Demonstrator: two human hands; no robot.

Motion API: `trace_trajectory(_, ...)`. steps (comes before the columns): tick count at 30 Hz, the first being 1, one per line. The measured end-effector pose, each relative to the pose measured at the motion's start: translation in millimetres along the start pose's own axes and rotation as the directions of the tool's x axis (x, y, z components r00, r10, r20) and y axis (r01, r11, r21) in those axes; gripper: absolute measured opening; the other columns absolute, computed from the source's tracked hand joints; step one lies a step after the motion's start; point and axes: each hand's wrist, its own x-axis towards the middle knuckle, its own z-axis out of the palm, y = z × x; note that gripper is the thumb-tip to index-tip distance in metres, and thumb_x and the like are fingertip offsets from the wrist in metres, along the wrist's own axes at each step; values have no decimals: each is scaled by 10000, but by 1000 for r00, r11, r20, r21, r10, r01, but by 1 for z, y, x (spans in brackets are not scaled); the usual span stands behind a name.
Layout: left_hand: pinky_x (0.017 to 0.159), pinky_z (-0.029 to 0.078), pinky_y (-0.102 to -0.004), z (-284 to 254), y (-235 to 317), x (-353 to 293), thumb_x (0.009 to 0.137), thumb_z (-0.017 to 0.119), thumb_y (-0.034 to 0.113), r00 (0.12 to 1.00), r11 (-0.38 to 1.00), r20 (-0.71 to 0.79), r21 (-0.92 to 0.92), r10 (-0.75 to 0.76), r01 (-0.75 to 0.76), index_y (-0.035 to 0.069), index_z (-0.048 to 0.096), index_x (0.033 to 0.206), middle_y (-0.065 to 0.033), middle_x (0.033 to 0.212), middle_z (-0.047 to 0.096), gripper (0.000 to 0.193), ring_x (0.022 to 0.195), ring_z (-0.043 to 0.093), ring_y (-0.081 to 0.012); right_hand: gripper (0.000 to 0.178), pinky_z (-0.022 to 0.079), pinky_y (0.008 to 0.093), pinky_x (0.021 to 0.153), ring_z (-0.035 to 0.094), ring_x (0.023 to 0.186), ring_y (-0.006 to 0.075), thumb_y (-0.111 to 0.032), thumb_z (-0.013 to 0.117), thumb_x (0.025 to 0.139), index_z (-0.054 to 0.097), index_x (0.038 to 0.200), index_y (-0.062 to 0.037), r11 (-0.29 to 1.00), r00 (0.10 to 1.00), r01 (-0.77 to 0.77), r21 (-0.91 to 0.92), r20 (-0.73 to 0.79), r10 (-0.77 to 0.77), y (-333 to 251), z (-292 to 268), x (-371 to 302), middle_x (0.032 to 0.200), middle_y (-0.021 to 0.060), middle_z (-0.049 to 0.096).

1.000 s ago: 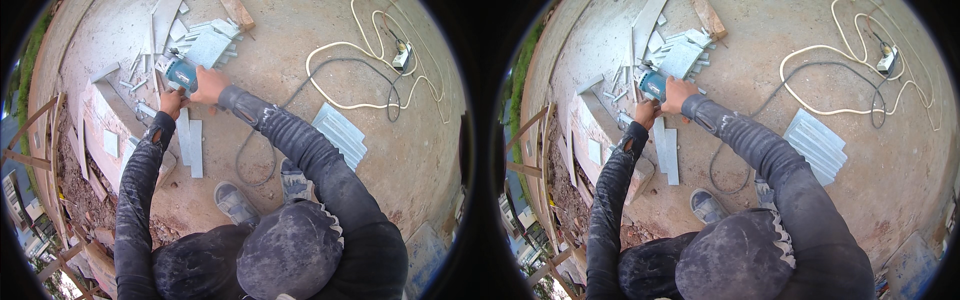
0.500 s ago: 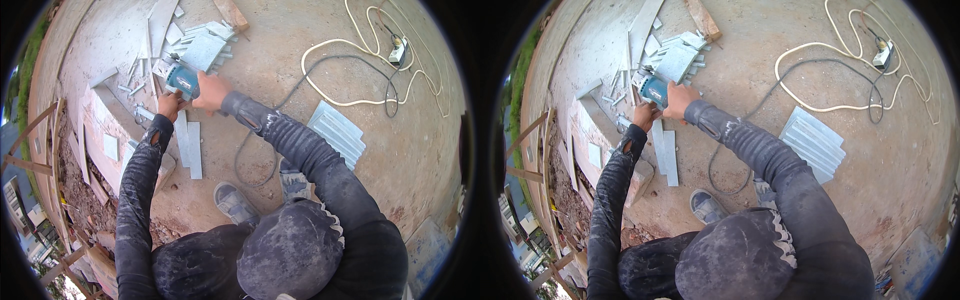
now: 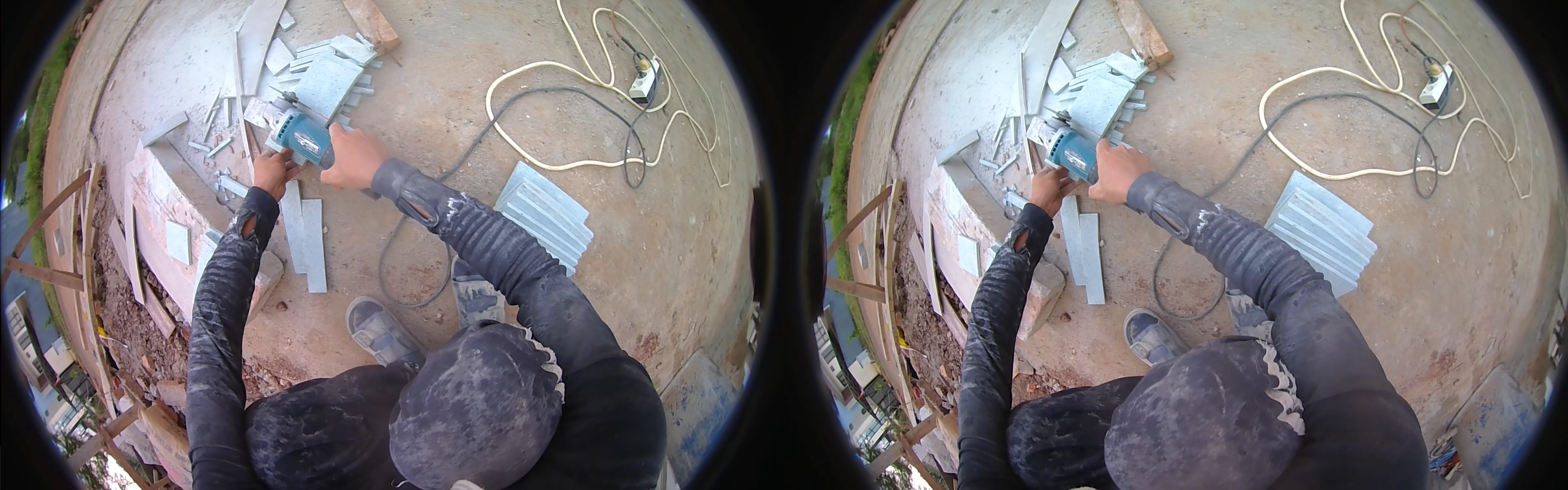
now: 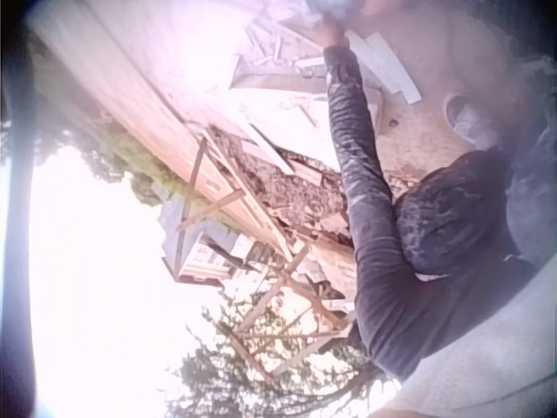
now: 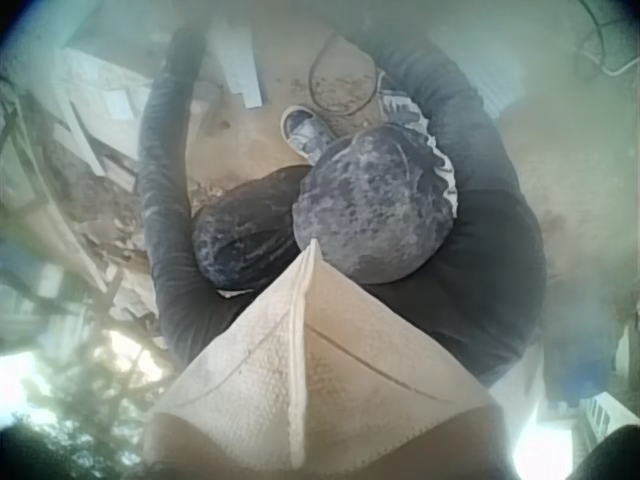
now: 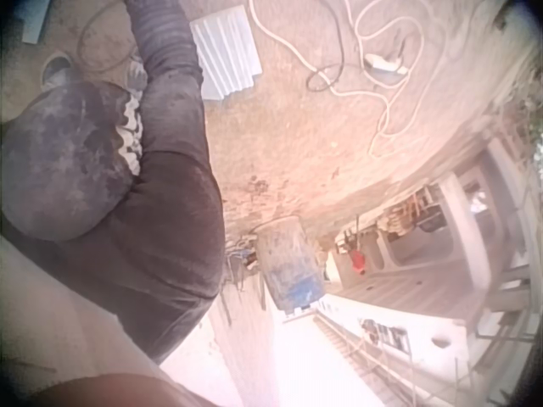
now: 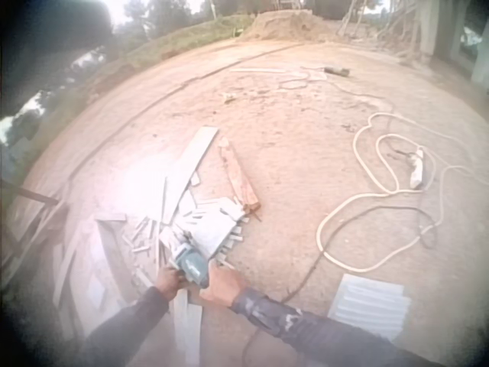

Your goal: The person cuts several tiles using an angle grinder while kneeling on the ground.

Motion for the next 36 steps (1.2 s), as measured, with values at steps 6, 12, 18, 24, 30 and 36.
trace_trajectory(6,686,618,-343,3,1,-1,955,546,47,1000,1000,-12,-8,2,-2,-91,549,1054,-128,913,624,170,765,666,-232,595,536,455,856,653,978,409,-303,735,689,502,1101,56,1000,1000,7,15,-22,-7,3,-1,-8,1016,259,666)
trace_trajectory(12,682,619,-340,-2,-1,3,956,550,51,1000,1000,1,20,2,-2,-93,532,1077,-125,930,621,188,769,671,-231,597,537,456,842,660,959,404,-302,740,687,498,1103,51,1000,999,-1,17,-34,2,6,-1,-15,995,253,671)
trace_trajectory(18,687,619,-337,-1,-1,3,963,550,65,1000,999,-4,24,-21,21,-89,518,1095,-124,941,621,206,770,669,-223,582,528,483,765,657,880,428,-321,729,716,484,1099,41,999,996,44,19,-81,-42,15,4,-23,933,264,662)
trace_trajectory(24,693,617,-333,1,0,2,973,564,108,1000,1000,0,8,-22,22,-89,515,1104,-123,960,628,242,775,672,-220,583,530,480,721,667,813,421,-349,741,716,489,1084,27,999,994,30,30,-107,-26,21,9,-32,862,242,670)
trace_trajectory(30,710,613,-333,5,4,-5,972,590,148,1000,999,8,-27,-19,19,-83,513,1148,-132,1027,643,301,834,687,-234,575,533,487,746,669,837,423,-334,733,723,490,1089,38,998,997,23,57,-79,-19,23,3,-44,899,258,669)
trace_trajectory(36,722,605,-329,6,7,-7,961,619,181,1000,999,-7,18,-28,28,-89,502,1177,-146,1061,645,365,852,690,-244,595,526,498,762,664,853,430,-315,713,721,476,1130,46,997,997,21,81,-74,-15,29,6,-48,913,268,665)
